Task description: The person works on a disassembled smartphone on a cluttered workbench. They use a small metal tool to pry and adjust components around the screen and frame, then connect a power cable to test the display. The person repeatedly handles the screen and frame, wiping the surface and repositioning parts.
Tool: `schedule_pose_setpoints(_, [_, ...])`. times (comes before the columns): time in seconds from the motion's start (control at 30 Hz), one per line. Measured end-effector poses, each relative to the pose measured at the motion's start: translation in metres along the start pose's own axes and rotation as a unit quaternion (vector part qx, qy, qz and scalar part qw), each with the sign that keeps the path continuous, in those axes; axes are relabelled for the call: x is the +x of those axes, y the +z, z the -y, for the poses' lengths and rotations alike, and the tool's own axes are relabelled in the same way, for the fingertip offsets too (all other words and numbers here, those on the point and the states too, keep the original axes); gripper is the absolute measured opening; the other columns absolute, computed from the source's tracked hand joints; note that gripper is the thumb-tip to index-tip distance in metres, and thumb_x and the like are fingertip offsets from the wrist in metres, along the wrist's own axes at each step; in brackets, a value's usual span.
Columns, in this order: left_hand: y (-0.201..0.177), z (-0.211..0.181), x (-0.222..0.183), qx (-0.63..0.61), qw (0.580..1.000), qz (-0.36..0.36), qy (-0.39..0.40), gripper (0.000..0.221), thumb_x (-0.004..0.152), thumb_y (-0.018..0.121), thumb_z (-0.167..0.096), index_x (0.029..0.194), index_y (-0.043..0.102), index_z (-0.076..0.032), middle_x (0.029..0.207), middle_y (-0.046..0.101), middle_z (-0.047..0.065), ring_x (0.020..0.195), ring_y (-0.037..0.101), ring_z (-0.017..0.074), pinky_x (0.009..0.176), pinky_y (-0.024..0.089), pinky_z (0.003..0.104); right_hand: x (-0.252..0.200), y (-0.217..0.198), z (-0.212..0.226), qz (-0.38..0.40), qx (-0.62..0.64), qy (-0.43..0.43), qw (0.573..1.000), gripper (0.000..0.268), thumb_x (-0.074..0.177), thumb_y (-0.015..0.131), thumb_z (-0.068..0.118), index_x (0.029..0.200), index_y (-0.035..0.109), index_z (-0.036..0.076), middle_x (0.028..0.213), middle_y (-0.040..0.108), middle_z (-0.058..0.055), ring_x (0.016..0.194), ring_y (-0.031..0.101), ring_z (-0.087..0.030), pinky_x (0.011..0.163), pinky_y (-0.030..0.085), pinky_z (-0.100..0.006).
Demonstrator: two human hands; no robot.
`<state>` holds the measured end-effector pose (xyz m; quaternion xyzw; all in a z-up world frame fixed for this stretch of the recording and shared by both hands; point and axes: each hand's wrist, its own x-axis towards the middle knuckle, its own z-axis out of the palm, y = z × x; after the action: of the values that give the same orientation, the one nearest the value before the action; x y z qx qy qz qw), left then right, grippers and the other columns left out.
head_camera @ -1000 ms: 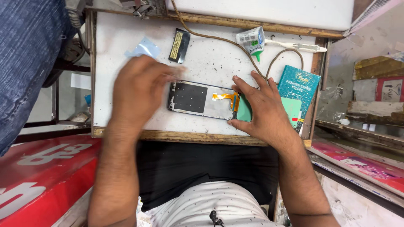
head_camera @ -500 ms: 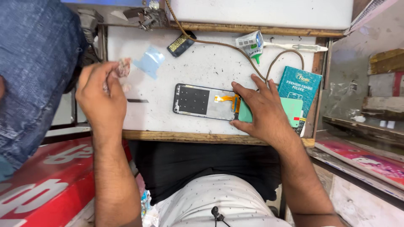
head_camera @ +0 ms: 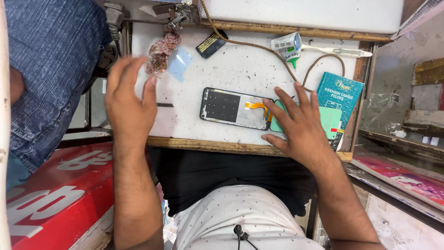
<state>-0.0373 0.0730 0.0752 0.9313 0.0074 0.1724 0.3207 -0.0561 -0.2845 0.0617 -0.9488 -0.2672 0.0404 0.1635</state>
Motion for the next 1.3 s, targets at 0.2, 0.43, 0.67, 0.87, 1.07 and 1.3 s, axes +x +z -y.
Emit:
schedule_pose_setpoints(0.2, [0.006,0.009,-0.038,0.129,0.986,0.097,-0.045,0.027,0.089,0.081,-0.011,0.116,0.077,-0.011,0.115,0.071,0.008,0.106,0.065,0.03,0.091,0.054,0.043,-0.038,0.018,0.02,-0.135,0.099,-0.051,0.985,0.043,0.088,0.082,0.018,0.128,0.067,0.017,0.145,0.061,-0.011,0.151,0.041,-0.04,0.128,0.027,-0.061])
schedule_pose_setpoints(0.43, [0.02,0.012,-0.052,0.17,0.98,0.097,-0.032,0.015,0.089,0.082,-0.011,0.102,0.075,-0.009,0.109,0.069,0.008,0.103,0.062,0.0305,0.086,0.054,0.041,-0.052,0.057,0.049,-0.073,0.221,-0.132,0.964,0.032,0.085,0.078,0.01,0.116,0.074,0.017,0.133,0.069,-0.006,0.143,0.051,-0.033,0.126,0.032,-0.055])
schedule_pose_setpoints(0.67, [0.021,-0.012,-0.07,-0.009,0.991,0.116,-0.071,0.026,0.095,0.073,0.001,0.121,0.073,-0.003,0.101,0.069,0.012,0.091,0.07,0.029,0.078,0.057,0.04,-0.04,0.057,0.055,-0.027,0.161,-0.065,0.984,0.03,0.089,0.077,0.016,0.119,0.074,0.016,0.143,0.059,-0.007,0.148,0.042,-0.036,0.124,0.033,-0.059])
schedule_pose_setpoints(0.87, [0.042,-0.038,-0.083,-0.063,0.99,0.063,-0.108,0.019,0.09,0.071,0.002,0.108,0.074,-0.002,0.098,0.07,0.013,0.081,0.074,0.0228,0.069,0.06,0.033,-0.023,0.065,0.072,0.007,0.134,-0.066,0.989,0.035,0.092,0.077,0.023,0.126,0.071,0.018,0.155,0.049,-0.012,0.151,0.036,-0.037,0.124,0.028,-0.061])
schedule_pose_setpoints(1.07, [0.066,-0.039,-0.081,-0.02,0.995,0.032,-0.092,0.015,0.091,0.075,-0.001,0.106,0.075,-0.002,0.09,0.071,0.011,0.077,0.074,0.0223,0.068,0.06,0.033,-0.011,0.073,0.076,0.016,0.091,-0.055,0.994,0.041,0.096,0.075,0.033,0.134,0.069,0.02,0.159,0.044,-0.015,0.152,0.034,-0.037,0.125,0.027,-0.059])
schedule_pose_setpoints(1.3, [0.07,-0.035,-0.085,-0.004,0.998,0.026,-0.054,0.016,0.092,0.076,-0.002,0.108,0.075,-0.002,0.092,0.072,0.011,0.079,0.073,0.0222,0.068,0.059,0.033,-0.015,0.083,0.074,-0.003,0.071,-0.053,0.996,0.04,0.096,0.076,0.036,0.134,0.07,0.023,0.16,0.044,-0.012,0.153,0.034,-0.034,0.126,0.027,-0.057])
